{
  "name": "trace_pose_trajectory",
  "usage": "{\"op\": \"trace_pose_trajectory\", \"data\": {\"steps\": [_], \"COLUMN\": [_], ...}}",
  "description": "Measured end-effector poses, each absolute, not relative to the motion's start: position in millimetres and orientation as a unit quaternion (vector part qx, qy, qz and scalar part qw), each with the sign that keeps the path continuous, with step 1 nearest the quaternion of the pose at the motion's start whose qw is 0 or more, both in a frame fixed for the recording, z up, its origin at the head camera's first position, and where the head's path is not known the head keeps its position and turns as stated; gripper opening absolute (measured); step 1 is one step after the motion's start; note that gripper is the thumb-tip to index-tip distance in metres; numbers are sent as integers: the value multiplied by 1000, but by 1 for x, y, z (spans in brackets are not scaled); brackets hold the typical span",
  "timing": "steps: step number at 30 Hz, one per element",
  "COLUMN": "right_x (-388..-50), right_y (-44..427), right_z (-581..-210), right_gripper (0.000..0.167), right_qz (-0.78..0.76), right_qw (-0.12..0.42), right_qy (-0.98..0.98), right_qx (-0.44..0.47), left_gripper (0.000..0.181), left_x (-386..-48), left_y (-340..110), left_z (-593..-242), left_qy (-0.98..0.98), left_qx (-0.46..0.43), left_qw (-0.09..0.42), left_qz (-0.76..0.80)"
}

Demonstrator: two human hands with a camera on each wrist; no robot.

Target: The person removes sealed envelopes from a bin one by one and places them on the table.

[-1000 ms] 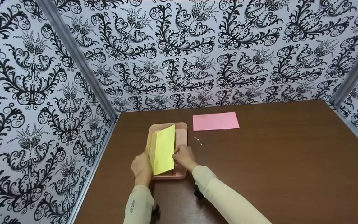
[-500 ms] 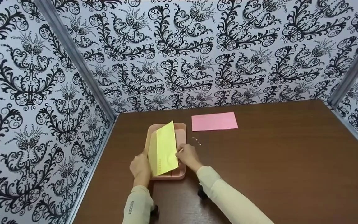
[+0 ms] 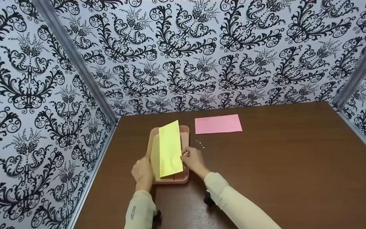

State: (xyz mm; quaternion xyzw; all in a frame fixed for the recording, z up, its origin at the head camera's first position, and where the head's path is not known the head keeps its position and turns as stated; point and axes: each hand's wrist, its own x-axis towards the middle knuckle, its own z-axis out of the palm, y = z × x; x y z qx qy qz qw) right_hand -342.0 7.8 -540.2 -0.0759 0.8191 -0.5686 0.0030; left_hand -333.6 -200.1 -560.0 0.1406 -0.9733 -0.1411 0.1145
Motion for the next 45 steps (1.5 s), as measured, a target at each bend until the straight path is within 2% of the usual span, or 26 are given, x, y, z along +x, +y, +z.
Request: {"op": "trace_pose_trajectory", "data": {"steps": [5, 15, 21, 36, 45], "right_x": [-342, -344, -347, -358, -364], "right_y": [11, 20, 26, 50, 66], "right_z": [-544, -548, -548, -544, -544], "right_gripper": [8, 6, 12, 16, 18], "right_qz": [-597, -649, -654, -687, -720], "right_qw": [10, 43, 40, 28, 24], "right_qy": [799, 759, 755, 726, 691], "right_qx": [-73, -32, -13, 32, 61], "left_gripper": [19, 22, 23, 23, 25], "left_x": [-333, -336, -336, -337, -333], "left_y": [-200, -199, -200, -202, -199], "left_z": [-560, -561, -561, -562, -563], "left_qy": [-973, -975, -973, -973, -970], "left_qx": [151, 151, 149, 148, 139], "left_qw": [106, 97, 110, 105, 140], "left_qz": [-137, -133, -134, -142, -142]}}
